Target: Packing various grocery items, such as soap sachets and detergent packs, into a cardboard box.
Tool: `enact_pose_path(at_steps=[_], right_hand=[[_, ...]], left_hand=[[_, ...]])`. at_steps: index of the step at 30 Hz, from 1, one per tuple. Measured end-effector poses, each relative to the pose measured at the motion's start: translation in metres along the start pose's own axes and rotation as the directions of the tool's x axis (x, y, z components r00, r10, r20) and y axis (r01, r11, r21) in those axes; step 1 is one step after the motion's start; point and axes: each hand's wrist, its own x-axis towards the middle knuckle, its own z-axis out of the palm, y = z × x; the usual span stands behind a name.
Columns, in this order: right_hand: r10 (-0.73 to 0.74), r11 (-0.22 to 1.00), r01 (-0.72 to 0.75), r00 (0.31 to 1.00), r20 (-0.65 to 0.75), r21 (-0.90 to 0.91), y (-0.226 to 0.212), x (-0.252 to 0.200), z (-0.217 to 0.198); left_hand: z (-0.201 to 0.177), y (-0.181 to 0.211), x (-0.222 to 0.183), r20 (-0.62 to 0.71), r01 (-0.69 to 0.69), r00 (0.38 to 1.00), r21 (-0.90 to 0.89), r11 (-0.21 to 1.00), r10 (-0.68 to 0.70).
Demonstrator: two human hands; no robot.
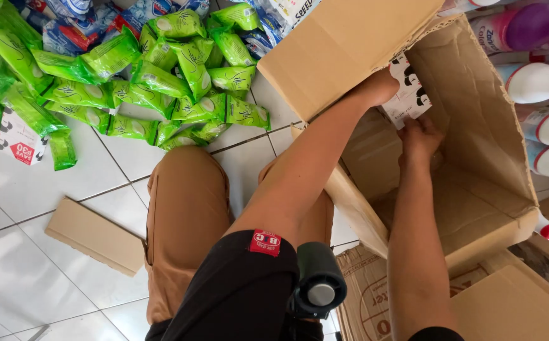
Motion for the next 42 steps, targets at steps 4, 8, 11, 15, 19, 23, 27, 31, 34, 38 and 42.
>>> enact_pose_path(at_steps=[4,8,11,15,19,23,27,31,34,38,42], right_hand=[[0.026,0.998,-0.028,0.999,0.024,0.058,-0.009,-0.006,0.002],[0.054,0.999,-0.054,0.999,0.003,0.004,-0.009,-0.003,0.001],[0.067,0.998,-0.067,0.998,0.019,0.014,-0.009,-0.004,0.000],[0.095,0.980,-0.104,0.993,0.064,0.171,0.004,0.007,-0.012],[0.029,0.978,-0.037,0.999,0.042,0.204,-0.003,0.003,-0.023],[-0.018,0.943,-0.001,0.998,0.052,0.333,-0.034,-0.018,-0.021],[-0.007,0.880,-0.057,0.991,0.132,0.471,-0.060,-0.039,-0.016],[-0.025,0.897,-0.062,0.982,0.189,0.437,-0.099,-0.075,-0.007],[-0.110,0.894,-0.031,0.952,0.286,0.448,-0.133,-0.103,0.008],[-0.220,0.876,-0.018,0.874,0.433,0.481,-0.176,-0.155,0.040],[-0.313,0.881,0.022,0.776,0.548,0.472,-0.203,-0.207,0.092]], left_hand=[[0.000,-0.005,-0.006,-0.051,-0.094,0.994,-0.002,0.996,0.093],[0.000,-0.006,-0.009,-0.070,-0.166,0.983,0.020,0.986,0.167],[-0.002,-0.001,-0.017,-0.085,-0.214,0.972,0.049,0.976,0.217],[-0.054,0.060,-0.086,0.014,-0.164,0.986,0.051,0.985,0.163],[-0.038,0.036,-0.088,-0.031,-0.273,0.962,-0.001,0.962,0.273],[-0.066,0.041,-0.120,-0.133,-0.318,0.946,-0.179,0.931,0.297],[-0.060,0.026,-0.118,-0.078,-0.213,0.977,-0.285,0.934,0.199],[-0.077,0.027,-0.143,-0.049,-0.210,0.977,-0.428,0.879,0.209],[-0.108,0.028,-0.172,-0.016,-0.207,0.970,-0.588,0.782,0.244],[-0.159,0.016,-0.205,-0.070,-0.217,0.970,-0.681,0.699,0.232],[-0.231,-0.017,-0.220,-0.249,-0.274,0.956,-0.560,0.782,0.157]])
